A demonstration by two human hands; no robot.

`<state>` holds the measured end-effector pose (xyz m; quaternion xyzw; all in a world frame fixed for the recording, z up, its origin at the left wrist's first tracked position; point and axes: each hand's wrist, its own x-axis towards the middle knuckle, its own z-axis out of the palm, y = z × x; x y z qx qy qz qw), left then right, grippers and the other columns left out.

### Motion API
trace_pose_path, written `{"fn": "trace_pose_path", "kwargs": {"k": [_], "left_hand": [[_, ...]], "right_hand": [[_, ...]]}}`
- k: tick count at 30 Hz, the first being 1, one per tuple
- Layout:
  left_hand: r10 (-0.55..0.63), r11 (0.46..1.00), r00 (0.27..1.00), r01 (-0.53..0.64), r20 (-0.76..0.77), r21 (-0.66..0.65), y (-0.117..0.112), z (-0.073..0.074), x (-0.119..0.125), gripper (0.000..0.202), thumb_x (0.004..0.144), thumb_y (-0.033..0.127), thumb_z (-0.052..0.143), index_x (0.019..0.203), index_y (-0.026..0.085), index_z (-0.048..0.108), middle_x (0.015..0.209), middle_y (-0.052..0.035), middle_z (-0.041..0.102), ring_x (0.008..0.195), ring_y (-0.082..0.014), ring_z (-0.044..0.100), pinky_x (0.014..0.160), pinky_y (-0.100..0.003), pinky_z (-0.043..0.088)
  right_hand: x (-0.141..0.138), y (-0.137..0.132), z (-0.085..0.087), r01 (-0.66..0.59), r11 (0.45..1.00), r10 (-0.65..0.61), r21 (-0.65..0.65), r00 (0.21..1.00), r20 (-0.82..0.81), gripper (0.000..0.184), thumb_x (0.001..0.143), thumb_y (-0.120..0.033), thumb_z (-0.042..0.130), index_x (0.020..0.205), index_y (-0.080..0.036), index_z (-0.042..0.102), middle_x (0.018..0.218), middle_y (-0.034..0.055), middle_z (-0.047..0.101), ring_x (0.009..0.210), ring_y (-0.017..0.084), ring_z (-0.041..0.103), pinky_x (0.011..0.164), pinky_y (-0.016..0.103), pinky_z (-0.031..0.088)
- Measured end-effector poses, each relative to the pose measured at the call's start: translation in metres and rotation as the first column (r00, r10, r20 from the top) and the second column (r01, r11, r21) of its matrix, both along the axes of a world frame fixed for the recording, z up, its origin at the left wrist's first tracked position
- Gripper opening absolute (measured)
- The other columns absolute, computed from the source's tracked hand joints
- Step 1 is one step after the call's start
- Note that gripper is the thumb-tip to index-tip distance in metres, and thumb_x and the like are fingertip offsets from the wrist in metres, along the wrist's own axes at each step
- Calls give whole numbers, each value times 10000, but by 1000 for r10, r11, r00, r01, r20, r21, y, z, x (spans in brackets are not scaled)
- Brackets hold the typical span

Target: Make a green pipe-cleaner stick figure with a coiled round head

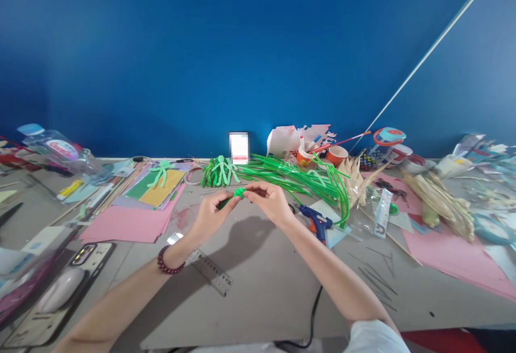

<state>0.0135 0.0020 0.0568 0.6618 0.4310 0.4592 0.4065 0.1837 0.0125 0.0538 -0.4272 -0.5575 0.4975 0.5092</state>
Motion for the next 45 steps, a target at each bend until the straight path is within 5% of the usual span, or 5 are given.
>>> {"fn": "trace_pose_path", "kwargs": {"k": [6,13,22,34,45], "left_hand": [[57,991,989,-40,-133,130,-4,2,-1,259,803,384,574,647,185,629,615,-16,516,616,-148,418,558,-249,281],[-92,984,995,97,43,-147,2,-3,-1,337,785,468,563,666,162,637,514,22,443,501,-102,345,496,-251,240],[-195,770,883,408,428,-491,6,-1,-4,259,764,377,558,641,152,589,502,48,338,451,-70,270,456,-237,221],[-140,918,980,182,141,-353,5,-5,-2,400,755,539,568,622,162,576,459,59,310,443,-75,288,450,-243,181],[-128,980,988,139,83,-143,3,0,0,343,770,453,580,629,143,617,611,-14,585,561,-109,467,529,-234,356]], "right_hand": [[-4,-1,-1,55,998,-56,-34,998,-32,192,641,-326,732,751,-179,676,689,15,662,605,129,588,606,279,506],[-4,-3,1,0,999,1,35,1000,-17,184,688,-343,703,761,-182,654,713,20,655,636,142,597,650,301,514],[-1,-6,-4,-4,973,-29,231,990,136,99,789,-280,608,829,-198,647,861,48,668,789,173,621,753,319,496],[-4,-7,-4,-5,975,-19,220,994,108,118,787,-302,619,827,-194,646,868,57,668,793,176,619,736,320,503],[-1,-5,3,-292,953,299,78,950,-95,269,753,-267,674,1016,-215,658,991,52,614,781,139,609,716,292,524]]}}
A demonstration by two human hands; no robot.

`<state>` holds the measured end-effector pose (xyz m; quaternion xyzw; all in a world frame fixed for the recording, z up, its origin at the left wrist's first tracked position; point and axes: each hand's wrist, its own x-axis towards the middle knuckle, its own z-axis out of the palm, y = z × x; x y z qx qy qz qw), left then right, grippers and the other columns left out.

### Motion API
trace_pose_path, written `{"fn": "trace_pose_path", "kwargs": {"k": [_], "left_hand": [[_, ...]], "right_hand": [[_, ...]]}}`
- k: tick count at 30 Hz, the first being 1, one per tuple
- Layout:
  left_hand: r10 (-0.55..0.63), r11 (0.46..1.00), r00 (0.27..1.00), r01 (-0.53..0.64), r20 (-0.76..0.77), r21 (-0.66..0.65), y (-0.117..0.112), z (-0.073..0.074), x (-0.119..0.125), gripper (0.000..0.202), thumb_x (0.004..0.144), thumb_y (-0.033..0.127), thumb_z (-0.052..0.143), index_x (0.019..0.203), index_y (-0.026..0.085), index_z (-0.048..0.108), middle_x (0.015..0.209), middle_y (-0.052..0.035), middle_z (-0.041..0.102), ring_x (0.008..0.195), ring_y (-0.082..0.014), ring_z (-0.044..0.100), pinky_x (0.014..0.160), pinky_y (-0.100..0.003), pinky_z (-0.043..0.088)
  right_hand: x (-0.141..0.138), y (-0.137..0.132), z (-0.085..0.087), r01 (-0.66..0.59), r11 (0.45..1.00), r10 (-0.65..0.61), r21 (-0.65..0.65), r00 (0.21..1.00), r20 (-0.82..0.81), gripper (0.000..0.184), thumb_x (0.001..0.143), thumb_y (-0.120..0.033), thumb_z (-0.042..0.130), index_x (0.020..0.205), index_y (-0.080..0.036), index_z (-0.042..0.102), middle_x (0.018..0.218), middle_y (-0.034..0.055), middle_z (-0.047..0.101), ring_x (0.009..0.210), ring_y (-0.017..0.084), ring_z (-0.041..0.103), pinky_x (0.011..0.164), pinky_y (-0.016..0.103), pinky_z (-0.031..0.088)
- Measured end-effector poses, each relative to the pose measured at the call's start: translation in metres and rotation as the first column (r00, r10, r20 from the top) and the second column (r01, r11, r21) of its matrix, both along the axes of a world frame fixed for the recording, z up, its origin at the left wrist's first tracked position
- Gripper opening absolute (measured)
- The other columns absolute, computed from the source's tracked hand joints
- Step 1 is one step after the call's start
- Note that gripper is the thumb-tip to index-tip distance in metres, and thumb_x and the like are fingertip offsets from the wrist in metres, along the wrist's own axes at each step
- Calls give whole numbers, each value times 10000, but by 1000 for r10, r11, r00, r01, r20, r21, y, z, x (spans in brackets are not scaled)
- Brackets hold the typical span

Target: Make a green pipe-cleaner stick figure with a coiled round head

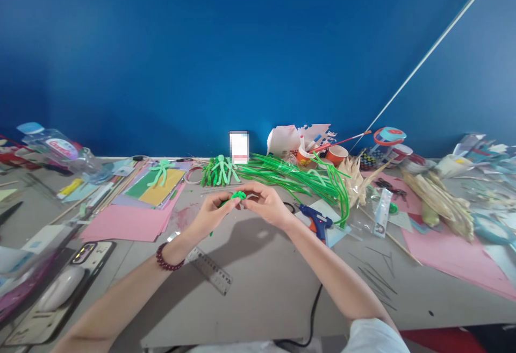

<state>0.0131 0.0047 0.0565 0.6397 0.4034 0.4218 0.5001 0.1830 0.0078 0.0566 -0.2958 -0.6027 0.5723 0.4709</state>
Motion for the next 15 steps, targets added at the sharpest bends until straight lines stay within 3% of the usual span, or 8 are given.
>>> {"fn": "trace_pose_path", "kwargs": {"k": [6,11,15], "left_hand": [[-8,1000,1000,8,5,18,2,-1,-4,327,769,442,591,648,142,636,589,-5,561,543,-100,438,516,-231,330],[-108,987,992,115,67,-112,3,0,-8,358,777,464,580,611,153,639,458,37,382,476,-86,328,473,-244,229],[-174,949,963,219,204,-226,2,-2,-9,339,786,437,585,611,150,621,535,19,459,488,-77,330,484,-250,221]], "right_hand": [[1,2,-7,90,990,-99,104,992,82,222,769,-258,668,987,-217,669,901,49,642,804,162,625,745,312,530],[2,3,-9,155,942,-207,298,966,153,173,789,-254,652,954,-242,703,938,65,649,892,183,606,777,323,518],[0,4,-8,142,960,-163,242,984,69,159,757,-299,689,904,-248,720,879,55,647,813,173,611,690,303,526]]}}
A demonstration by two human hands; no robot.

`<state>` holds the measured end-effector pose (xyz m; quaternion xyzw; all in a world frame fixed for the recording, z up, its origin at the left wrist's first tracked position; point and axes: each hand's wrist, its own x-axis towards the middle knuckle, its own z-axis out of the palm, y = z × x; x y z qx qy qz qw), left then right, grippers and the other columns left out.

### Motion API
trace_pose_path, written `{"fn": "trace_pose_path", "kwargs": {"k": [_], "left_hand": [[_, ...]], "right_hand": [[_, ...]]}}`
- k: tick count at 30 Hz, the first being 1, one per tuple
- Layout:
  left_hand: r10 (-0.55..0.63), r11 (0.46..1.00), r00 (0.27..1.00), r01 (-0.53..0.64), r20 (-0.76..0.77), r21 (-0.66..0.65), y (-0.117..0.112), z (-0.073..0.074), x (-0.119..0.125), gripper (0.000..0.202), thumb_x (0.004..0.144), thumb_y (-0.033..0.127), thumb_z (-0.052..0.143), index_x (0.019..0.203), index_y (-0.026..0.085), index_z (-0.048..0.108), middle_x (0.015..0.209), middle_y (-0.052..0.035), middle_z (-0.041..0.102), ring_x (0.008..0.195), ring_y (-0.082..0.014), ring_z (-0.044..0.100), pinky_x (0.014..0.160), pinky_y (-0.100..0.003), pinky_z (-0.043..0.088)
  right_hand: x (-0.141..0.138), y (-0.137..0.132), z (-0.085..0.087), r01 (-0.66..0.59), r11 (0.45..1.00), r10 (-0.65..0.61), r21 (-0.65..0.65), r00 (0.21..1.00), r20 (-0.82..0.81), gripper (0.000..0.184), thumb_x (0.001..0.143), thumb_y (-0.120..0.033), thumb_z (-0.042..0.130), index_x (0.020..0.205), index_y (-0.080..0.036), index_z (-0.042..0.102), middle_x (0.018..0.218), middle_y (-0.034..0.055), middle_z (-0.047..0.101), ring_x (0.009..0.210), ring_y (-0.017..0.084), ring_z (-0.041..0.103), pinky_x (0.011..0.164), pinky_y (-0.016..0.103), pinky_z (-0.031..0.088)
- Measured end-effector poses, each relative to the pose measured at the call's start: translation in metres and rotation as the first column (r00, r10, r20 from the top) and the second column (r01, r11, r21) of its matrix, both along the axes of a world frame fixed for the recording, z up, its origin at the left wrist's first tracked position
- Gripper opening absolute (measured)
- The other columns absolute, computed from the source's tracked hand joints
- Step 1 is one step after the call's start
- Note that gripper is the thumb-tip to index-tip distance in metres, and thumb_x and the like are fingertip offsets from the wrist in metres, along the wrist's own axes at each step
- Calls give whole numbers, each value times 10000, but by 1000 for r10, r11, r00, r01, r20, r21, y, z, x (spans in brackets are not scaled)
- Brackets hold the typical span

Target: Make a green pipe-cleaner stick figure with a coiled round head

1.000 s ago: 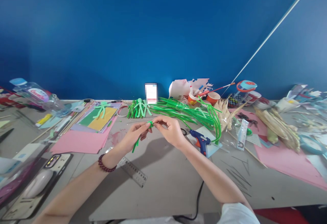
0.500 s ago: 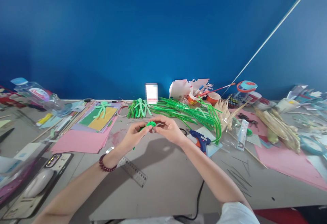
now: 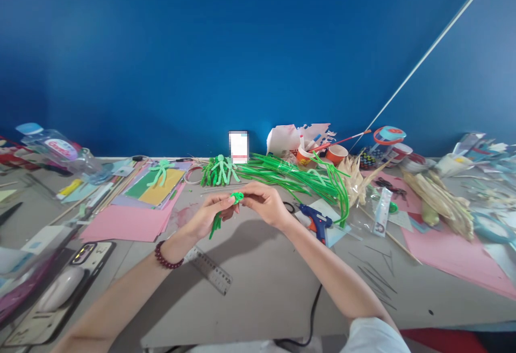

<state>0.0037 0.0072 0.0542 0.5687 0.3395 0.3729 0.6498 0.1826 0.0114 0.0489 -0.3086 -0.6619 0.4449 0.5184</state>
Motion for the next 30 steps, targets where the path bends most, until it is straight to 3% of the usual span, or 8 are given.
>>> {"fn": "trace_pose_path", "kwargs": {"k": [3,7,13,18,22,26,30], "left_hand": [[-75,994,995,79,62,-73,0,-2,-1,344,786,444,580,624,144,627,591,3,497,494,-73,327,482,-248,229],[-95,994,995,96,20,-56,2,-2,-2,371,791,490,560,671,150,648,584,2,497,499,-80,365,483,-240,278],[24,1000,1000,-24,-16,-8,5,-3,3,305,757,457,627,691,163,670,549,13,539,526,-89,476,548,-227,390],[194,980,977,-189,83,-68,6,-4,6,247,640,341,760,815,171,717,784,-32,690,632,-113,579,666,-259,477],[219,973,965,-206,146,-102,4,-3,6,234,637,300,769,822,163,729,841,-59,712,739,-145,616,754,-292,492],[166,977,970,-137,176,-164,4,-1,4,162,652,287,762,764,174,733,796,-45,711,712,-123,611,753,-272,486],[171,976,976,-150,133,-155,7,-2,1,179,640,293,769,772,179,732,817,-50,709,702,-127,609,734,-274,492]], "right_hand": [[-2,-1,1,-97,990,88,-100,992,-89,164,734,-314,711,877,-235,726,848,43,626,732,150,596,644,293,518],[-3,-1,3,-165,973,150,-163,983,-103,163,770,-335,674,858,-210,731,795,34,593,686,134,561,634,295,498],[-1,3,-2,-82,984,71,-157,995,-75,147,763,-327,682,883,-261,735,848,31,576,713,126,537,639,277,480],[-1,7,-10,-15,982,0,-189,997,-80,176,694,-347,738,859,-284,738,937,42,558,862,169,548,685,293,495],[-1,8,-14,48,993,-51,-105,999,-20,170,719,-356,716,873,-288,741,941,48,562,926,191,545,759,322,493],[0,7,-13,94,995,-96,24,992,81,175,777,-338,664,933,-293,730,944,48,585,938,192,557,831,345,475],[-2,3,-8,146,983,-164,107,970,181,196,817,-319,613,979,-275,714,944,52,608,916,189,578,828,345,480]]}}
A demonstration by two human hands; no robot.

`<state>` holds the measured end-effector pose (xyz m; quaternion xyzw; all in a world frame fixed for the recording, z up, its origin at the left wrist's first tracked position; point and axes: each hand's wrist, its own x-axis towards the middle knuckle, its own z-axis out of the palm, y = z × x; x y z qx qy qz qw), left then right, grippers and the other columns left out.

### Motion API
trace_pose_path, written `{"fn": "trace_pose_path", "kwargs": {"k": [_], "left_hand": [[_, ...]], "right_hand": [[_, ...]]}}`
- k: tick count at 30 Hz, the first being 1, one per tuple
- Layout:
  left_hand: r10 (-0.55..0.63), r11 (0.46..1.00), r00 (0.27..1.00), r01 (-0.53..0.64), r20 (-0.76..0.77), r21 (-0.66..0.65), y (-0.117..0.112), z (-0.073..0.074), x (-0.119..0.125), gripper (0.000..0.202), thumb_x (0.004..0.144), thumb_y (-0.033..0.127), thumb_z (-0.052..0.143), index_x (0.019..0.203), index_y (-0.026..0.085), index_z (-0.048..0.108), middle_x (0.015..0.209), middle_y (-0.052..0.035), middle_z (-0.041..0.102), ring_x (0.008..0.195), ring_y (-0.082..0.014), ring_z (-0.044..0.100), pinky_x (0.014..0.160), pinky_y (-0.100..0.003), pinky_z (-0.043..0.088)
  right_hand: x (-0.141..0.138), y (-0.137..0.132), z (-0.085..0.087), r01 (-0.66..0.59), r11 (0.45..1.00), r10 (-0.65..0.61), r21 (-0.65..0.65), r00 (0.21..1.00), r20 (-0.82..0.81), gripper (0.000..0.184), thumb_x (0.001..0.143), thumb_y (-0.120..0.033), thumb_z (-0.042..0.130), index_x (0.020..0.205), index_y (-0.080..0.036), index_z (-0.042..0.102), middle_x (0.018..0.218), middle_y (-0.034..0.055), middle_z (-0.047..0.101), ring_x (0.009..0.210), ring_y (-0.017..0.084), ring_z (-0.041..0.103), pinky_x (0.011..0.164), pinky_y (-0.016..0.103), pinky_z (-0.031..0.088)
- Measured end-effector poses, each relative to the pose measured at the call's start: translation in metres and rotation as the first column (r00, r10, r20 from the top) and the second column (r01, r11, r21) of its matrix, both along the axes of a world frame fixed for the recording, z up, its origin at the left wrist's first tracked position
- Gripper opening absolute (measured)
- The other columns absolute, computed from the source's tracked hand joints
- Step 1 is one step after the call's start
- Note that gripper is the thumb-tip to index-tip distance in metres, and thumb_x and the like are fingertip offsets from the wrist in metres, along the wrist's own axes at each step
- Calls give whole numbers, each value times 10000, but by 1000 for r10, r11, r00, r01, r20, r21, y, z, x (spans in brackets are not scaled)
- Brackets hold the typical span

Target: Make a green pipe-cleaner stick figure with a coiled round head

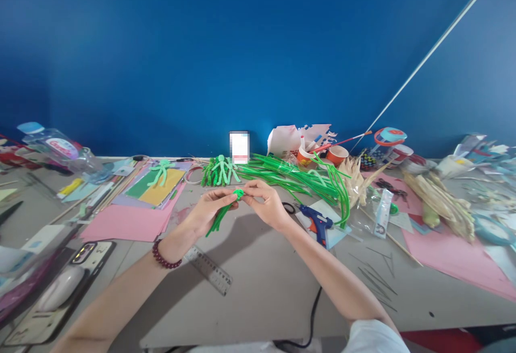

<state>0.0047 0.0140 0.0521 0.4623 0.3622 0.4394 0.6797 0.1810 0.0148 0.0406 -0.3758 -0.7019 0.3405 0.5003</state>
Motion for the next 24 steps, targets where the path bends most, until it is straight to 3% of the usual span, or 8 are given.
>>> {"fn": "trace_pose_path", "kwargs": {"k": [5,8,11,14,24], "left_hand": [[78,988,993,-65,-94,137,3,-2,-1,258,642,323,762,845,167,726,857,-67,716,750,-158,630,746,-293,507],[166,963,967,-117,-194,242,1,-2,1,268,654,326,748,861,159,716,856,-71,717,756,-177,642,718,-296,515],[283,893,919,-147,-276,425,-4,0,3,218,702,301,701,871,164,705,870,-68,711,783,-183,644,720,-290,514],[378,814,872,-153,-312,560,-9,2,4,175,735,281,664,871,175,695,877,-64,702,799,-182,639,732,-286,510],[441,734,824,-104,-356,671,-13,4,5,142,766,278,637,874,198,685,898,-69,689,826,-195,633,754,-305,506]], "right_hand": [[-4,-7,2,123,992,-124,-20,992,-28,181,784,-290,644,944,-218,689,866,55,660,764,170,608,740,325,513],[-6,-9,0,97,992,-104,-82,990,-90,172,783,-271,637,934,-197,676,875,56,678,775,170,628,741,313,523],[-6,-10,2,35,991,-52,-130,990,-133,209,782,-288,635,967,-202,678,925,60,681,805,171,637,744,310,534],[-6,-11,6,55,990,-70,-131,991,-115,182,773,-281,642,932,-215,700,924,62,683,836,180,637,738,307,538],[-9,-13,-3,138,990,-139,-23,989,-58,170,786,-262,640,933,-267,726,948,59,678,920,203,618,775,334,516]]}}
